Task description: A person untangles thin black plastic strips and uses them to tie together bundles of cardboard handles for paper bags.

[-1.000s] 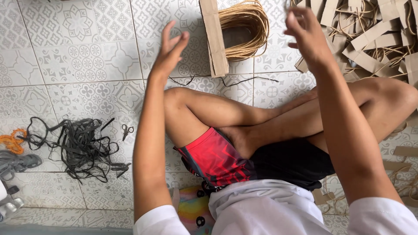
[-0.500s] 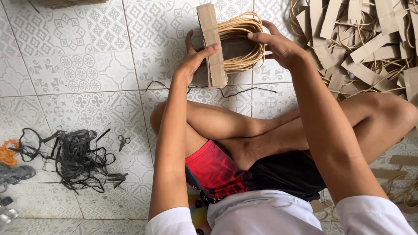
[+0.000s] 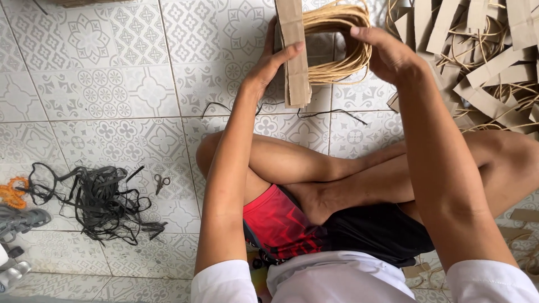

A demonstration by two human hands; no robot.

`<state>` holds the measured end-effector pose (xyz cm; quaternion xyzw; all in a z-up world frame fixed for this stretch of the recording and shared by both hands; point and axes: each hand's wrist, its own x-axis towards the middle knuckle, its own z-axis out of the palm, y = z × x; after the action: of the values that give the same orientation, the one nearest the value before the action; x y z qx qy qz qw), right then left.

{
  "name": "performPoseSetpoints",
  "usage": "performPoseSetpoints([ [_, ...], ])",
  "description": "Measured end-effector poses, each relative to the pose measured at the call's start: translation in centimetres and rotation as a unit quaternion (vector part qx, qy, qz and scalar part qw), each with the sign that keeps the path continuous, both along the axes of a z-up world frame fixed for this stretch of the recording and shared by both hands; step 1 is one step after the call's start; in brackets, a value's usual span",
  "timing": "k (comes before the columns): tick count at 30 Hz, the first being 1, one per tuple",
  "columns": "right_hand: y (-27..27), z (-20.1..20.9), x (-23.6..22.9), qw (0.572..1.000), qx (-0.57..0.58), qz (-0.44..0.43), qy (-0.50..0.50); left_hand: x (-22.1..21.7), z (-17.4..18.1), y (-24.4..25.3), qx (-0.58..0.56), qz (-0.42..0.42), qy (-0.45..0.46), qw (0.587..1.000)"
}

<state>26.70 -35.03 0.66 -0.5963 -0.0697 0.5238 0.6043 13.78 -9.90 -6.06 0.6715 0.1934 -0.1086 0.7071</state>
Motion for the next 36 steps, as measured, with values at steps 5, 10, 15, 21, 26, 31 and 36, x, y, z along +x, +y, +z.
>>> performPoseSetpoints([
  [5, 0.5, 3.0, 1.4, 0.990, 0.080, 0.024, -0.112, 1.4, 0.4, 0.1, -0.035, 0.016, -0.086, 0.996],
  [10, -0.5, 4.5, 2.0, 0.981, 0.125, -0.026, -0.144, 2.8, 2.5, 0.8, -0.050, 0.000, -0.128, 0.990],
  [15, 0.3, 7.8, 0.8, 0.954, 0.229, 0.049, -0.187, 1.9, 3.8, 1.2, -0.061, -0.009, -0.165, 0.984],
  [21, -0.2, 3.9, -1.2, 0.980, 0.139, 0.007, -0.142, -0.1, 1.1, 0.6, -0.075, 0.019, -0.138, 0.987],
  [26, -1.2, 2.4, -2.2, 0.982, 0.151, -0.026, -0.112, -0.9, -1.2, 0.3, -0.057, 0.014, -0.137, 0.989],
  [31, -1.1, 0.5, -3.6, 0.968, 0.087, -0.224, -0.072, -0.7, -0.3, 0.5, -0.068, 0.029, -0.098, 0.992],
  [36, -2.0, -3.7, -10.5, 0.973, -0.128, -0.190, -0.017, -0.6, -2.2, 1.0, -0.055, 0.034, -0.126, 0.990],
])
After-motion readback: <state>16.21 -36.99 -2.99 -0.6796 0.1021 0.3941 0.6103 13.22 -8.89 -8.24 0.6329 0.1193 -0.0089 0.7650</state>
